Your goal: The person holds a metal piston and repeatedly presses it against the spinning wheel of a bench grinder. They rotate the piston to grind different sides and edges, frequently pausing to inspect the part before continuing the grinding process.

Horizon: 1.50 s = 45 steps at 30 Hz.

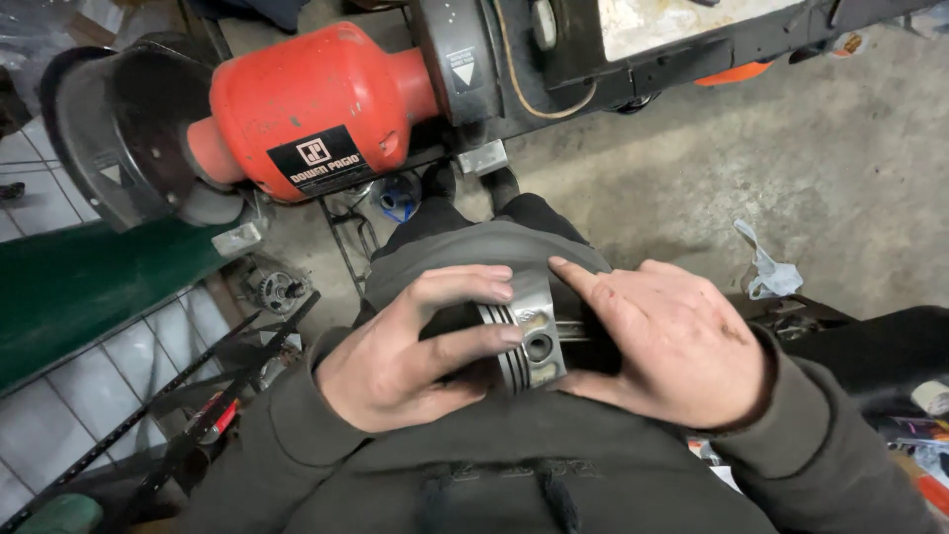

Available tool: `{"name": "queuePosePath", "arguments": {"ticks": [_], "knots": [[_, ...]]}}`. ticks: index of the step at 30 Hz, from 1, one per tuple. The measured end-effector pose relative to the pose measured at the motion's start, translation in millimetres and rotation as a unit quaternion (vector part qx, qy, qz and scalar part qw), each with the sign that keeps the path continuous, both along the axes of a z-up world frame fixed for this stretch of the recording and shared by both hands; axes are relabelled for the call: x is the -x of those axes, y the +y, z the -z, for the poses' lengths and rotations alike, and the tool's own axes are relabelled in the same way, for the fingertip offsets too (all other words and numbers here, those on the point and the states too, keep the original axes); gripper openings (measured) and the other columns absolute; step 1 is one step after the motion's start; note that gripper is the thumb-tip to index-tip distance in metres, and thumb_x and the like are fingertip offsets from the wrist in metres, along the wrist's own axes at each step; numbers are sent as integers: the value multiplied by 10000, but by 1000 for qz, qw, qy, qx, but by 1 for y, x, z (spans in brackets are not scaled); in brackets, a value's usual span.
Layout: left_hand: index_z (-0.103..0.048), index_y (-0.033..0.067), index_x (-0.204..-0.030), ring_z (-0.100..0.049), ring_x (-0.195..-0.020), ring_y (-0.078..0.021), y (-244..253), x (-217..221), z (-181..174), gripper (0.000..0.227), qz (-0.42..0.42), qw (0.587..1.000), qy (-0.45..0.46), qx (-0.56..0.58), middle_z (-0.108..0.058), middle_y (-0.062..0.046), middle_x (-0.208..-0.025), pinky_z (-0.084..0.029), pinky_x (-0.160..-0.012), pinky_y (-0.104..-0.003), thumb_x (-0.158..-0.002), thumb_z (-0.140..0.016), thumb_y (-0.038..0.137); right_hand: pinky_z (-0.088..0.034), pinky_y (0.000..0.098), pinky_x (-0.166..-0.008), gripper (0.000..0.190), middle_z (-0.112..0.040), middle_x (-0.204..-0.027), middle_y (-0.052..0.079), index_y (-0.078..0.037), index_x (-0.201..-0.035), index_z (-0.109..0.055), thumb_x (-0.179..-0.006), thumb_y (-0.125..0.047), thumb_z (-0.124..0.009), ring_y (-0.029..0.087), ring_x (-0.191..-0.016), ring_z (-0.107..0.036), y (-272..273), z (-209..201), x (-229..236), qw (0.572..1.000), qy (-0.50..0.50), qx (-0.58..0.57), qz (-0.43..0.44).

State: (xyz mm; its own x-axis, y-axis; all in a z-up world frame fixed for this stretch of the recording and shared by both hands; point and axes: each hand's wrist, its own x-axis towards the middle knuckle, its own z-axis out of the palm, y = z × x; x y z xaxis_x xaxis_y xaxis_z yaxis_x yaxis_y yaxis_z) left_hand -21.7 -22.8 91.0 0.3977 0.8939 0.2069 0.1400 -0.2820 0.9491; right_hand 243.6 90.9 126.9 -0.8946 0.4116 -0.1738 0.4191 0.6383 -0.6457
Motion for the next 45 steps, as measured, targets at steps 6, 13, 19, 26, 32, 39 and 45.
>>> {"name": "queuePosePath", "arguments": {"ticks": [6,13,19,26,32,39,45], "knots": [[-585,183,-1440,-482,-1476,-348,-3,0,7,492,-28,979,114,-167,-436,-94,-1506,-499,-1254,-504,-995,-757,64,-519,407,-670,632,-629,-879,116,26,-1184,-626,-683,-282,-858,321,-777,-654,-6,20,2,998,55,-4,24],[-584,188,-1452,-489,-1453,-308,1,0,12,377,-47,941,161,-295,-481,-84,-1533,-496,-1209,-517,-1103,-714,130,-518,390,-627,359,-675,-929,120,-15,-941,-635,-724,-208,-845,302,-732,-667,-14,35,-1,986,155,-24,58],[-520,166,-1453,-507,-1441,-385,1,0,9,681,-63,991,47,-106,-459,-132,-1518,-513,-1191,-476,-864,-858,120,-419,400,-528,335,-601,-752,98,-24,-866,-637,-651,-185,-837,285,-606,-581,-13,31,-2,986,137,-67,71],[-560,116,-1377,-602,-1346,-326,7,-4,20,756,-127,991,-25,30,-539,-163,-1438,-533,-1125,-424,-739,-965,158,-456,406,-579,334,-573,-736,90,-31,-866,-591,-710,-197,-835,299,-640,-590,2,34,8,994,90,-58,35],[-545,75,-1383,-627,-1325,-274,6,-14,50,823,-228,967,-18,113,-586,-114,-1412,-540,-1129,-427,-690,-976,186,-490,415,-628,345,-620,-757,96,-14,-970,-631,-760,-228,-803,311,-672,-628,12,55,24,1000,27,-10,13],[-532,4,-1417,-675,-1245,-219,18,-20,82,779,-282,864,-146,391,-630,-107,-1330,-618,-990,-374,-747,-914,110,-525,449,-666,401,-669,-756,158,15,-1011,-650,-835,-324,-771,362,-724,-674,24,81,44,992,-102,40,56],[-516,-44,-1434,-708,-1148,-199,31,-14,103,780,-276,848,-163,422,-631,-125,-1259,-650,-916,-343,-763,-890,90,-520,463,-571,393,-687,-697,176,-22,-1003,-691,-886,-397,-706,375,-655,-686,60,92,64,958,-241,146,55]]}}
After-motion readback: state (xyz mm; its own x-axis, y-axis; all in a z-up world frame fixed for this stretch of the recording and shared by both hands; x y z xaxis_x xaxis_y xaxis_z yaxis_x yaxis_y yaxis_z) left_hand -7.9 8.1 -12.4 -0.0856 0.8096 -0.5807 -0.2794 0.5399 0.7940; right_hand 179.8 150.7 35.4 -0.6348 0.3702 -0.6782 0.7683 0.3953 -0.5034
